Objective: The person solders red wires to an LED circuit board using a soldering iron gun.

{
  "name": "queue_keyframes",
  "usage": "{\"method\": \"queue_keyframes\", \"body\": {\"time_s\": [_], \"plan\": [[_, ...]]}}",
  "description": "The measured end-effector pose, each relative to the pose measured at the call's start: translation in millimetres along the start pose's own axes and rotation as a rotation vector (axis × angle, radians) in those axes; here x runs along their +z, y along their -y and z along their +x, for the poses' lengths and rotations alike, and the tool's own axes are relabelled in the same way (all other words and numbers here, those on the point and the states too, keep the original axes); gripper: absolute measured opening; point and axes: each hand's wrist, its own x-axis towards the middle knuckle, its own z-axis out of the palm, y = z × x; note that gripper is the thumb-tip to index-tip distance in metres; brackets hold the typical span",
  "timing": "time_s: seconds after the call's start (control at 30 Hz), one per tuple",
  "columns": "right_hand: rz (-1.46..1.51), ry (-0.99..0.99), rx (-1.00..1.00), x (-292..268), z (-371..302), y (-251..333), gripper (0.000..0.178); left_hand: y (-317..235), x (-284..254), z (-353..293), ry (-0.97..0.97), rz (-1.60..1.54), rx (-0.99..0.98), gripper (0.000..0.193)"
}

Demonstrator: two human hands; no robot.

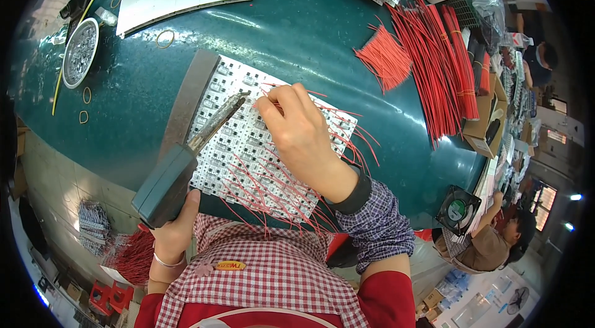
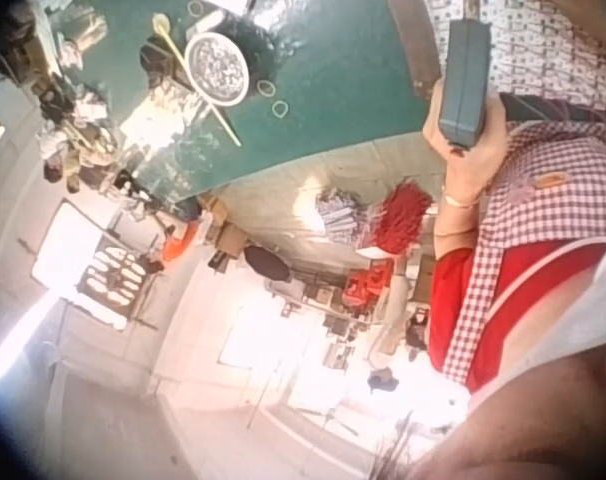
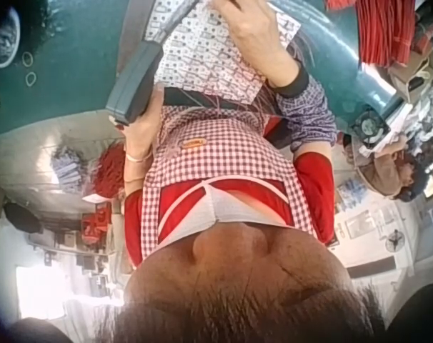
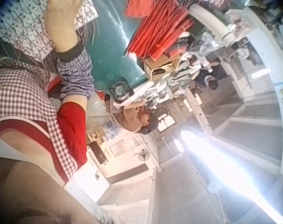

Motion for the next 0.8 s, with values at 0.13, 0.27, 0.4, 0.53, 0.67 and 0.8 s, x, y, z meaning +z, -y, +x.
{"method": "queue_keyframes", "body": {"time_s": [0.13,0.27,0.4,0.53,0.67,0.8], "plan": [[-0.004,0.002,0.0,1.2,0.5,1.6,0.025,0.0,1.2,-0.1,-0.017,-0.02,0.007,0.017],[0.002,-0.013,0.012,1.7,-1.2,2.4,0.025,-4.9,3.5,4.0,0.007,-0.04,-0.039,0.016],[0.002,-0.014,0.025,3.2,-2.4,3.7,0.026,-5.8,3.5,5.2,0.045,-0.017,-0.063,0.013],[0.0,-0.024,0.033,3.6,-3.1,4.8,0.027,-6.6,3.9,6.2,0.043,0.013,-0.051,0.012],[-0.001,-0.019,0.031,3.1,-2.6,4.9,0.027,-3.8,3.0,3.8,0.034,-0.002,-0.074,0.013],[0.003,-0.017,0.014,2.8,-2.5,4.1,0.027,1.5,2.2,-1.7,-0.037,-0.01,-0.024,0.018]]}}
